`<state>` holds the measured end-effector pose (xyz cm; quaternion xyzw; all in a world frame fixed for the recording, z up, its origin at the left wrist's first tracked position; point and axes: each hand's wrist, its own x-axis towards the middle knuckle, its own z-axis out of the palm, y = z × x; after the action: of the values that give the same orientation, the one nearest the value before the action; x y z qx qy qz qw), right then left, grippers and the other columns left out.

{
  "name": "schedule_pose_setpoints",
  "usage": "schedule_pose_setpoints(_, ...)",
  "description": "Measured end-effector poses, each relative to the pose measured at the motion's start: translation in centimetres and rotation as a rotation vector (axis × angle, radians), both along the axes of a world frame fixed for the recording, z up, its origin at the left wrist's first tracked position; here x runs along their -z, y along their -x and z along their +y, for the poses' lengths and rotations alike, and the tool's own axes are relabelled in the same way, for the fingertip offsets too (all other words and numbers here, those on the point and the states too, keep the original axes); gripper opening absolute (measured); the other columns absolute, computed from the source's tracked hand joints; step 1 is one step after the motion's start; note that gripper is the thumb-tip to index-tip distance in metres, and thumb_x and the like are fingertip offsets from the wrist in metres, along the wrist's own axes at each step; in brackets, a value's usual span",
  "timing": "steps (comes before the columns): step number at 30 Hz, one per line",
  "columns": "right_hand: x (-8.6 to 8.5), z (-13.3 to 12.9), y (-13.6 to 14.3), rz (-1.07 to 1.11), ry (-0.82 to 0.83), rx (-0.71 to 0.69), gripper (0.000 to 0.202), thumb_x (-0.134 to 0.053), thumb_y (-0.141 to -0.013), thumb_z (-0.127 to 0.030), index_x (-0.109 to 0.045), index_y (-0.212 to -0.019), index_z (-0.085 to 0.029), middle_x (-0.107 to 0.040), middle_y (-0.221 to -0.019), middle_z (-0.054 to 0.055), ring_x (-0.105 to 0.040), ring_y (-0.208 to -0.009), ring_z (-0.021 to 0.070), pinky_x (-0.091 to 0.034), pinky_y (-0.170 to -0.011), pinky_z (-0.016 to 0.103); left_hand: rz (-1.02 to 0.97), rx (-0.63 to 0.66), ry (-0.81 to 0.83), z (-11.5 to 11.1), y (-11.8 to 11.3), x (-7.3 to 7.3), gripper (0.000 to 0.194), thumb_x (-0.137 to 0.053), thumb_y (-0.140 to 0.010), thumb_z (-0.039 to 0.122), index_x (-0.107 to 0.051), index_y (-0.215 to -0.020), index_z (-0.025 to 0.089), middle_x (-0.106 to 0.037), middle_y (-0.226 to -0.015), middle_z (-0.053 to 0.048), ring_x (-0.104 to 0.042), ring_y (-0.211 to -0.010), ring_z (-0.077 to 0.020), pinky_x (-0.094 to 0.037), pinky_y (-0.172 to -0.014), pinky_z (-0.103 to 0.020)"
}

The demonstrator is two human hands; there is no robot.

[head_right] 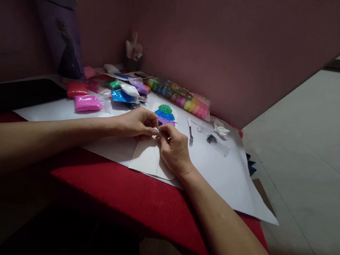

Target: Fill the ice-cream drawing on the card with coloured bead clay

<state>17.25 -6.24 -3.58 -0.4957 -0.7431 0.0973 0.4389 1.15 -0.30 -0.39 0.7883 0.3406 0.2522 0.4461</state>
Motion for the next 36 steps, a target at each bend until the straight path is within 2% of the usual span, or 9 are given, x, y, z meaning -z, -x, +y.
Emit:
schedule_pose_setpoints(6, 0.07, 0.01, -0.06, -0.026, -0.006, -0.004, 0.009, -0.057, -0.083, -0.013, -0.063, -0.087, -0.017, -0.064, -0.072, 0.001, -0.056, -0.064, 0.0129, -0.044, -0.063, 0.028, 0.06, -0.007, -0.145, 0.25, 0.07, 0.27, 0.008, -0.064, -0.079, 0.013, -0.058, -0.074, 0.014, -0.054, -0.053, 0.003, -0.05, -0.045, -0.0069, -0.035, -0.044, -0.019)
schedule_pose_setpoints(16, -0.02, 0.04, -0.12, -0.065, -0.017, -0.011, 0.008, -0.057, -0.083, -0.014, -0.062, -0.086, -0.018, -0.064, -0.074, 0.001, -0.053, -0.064, 0.0134, -0.043, -0.063, 0.028, 0.121, -0.012, -0.189, 0.16, 0.17, -0.02, 0.004, -0.064, -0.077, 0.015, -0.06, -0.077, 0.013, -0.056, -0.055, 0.002, -0.051, -0.051, -0.0092, -0.035, -0.051, -0.022)
schedule_pose_setpoints(24, -0.15, -0.04, -0.1, -0.093, -0.01, 0.002, 0.01, -0.057, -0.082, -0.012, -0.062, -0.087, -0.019, -0.065, -0.075, 0.001, -0.054, -0.065, 0.0141, -0.042, -0.063, 0.028, 0.193, -0.034, -0.294, -0.07, 0.02, -0.33, 0.003, -0.063, -0.075, 0.011, -0.063, -0.078, 0.012, -0.055, -0.06, 0.003, -0.046, -0.056, -0.0085, -0.031, -0.057, -0.023)
schedule_pose_setpoints(36, -0.1, 0.05, -0.19, -0.099, -0.023, -0.009, 0.008, -0.058, -0.083, -0.014, -0.061, -0.087, -0.02, -0.065, -0.076, 0.001, -0.057, -0.069, 0.0158, -0.044, -0.063, 0.029, 0.2, -0.031, -0.357, -0.06, 0.04, -0.37, 0.001, -0.065, -0.076, 0.012, -0.064, -0.076, 0.013, -0.055, -0.063, 0.002, -0.045, -0.061, -0.0094, -0.029, -0.06, -0.023)
